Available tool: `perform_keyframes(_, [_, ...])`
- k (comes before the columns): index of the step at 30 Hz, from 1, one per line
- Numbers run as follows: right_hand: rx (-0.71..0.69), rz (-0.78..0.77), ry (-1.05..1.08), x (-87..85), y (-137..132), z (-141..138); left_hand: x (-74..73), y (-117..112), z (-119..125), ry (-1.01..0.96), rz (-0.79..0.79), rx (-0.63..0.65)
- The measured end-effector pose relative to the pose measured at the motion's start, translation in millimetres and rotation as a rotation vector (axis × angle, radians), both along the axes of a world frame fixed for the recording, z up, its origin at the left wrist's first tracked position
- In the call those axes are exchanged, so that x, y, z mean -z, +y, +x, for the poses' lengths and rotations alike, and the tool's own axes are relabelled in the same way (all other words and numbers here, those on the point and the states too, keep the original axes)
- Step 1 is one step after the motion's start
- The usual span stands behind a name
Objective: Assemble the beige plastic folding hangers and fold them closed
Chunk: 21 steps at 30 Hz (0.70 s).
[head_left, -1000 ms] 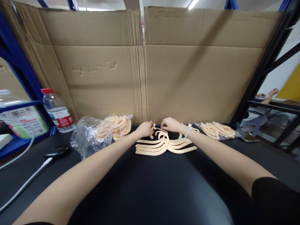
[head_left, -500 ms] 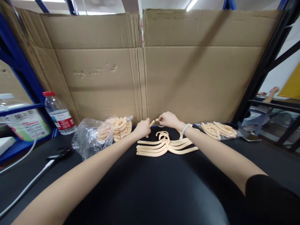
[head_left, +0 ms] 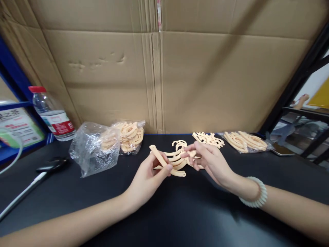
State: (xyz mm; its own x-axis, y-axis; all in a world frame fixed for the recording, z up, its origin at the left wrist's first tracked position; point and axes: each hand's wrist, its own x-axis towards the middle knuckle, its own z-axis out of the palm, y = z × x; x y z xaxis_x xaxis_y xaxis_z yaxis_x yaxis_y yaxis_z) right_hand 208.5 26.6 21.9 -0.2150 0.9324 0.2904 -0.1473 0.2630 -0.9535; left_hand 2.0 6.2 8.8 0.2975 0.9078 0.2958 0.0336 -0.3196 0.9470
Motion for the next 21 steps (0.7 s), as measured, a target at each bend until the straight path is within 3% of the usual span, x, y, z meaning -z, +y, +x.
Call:
perform_keyframes(7, [0.007,-0.074,0.054,28.8,-10.7,-9.1,9.0,1.4,-3.7,-0.083,0.046,-0.052])
perform_keyframes(11, [-0.002,-0.075,0.111,31.7,-7.4,-8.3,9.4,2.3,-3.6,-0.092,0.081,-0.095])
perform_keyframes(21, [-0.122,-0.169,0.13,35.4,-5.4,-5.8,8.1,-2.9,-2.0,-0.05,0.179,-0.066])
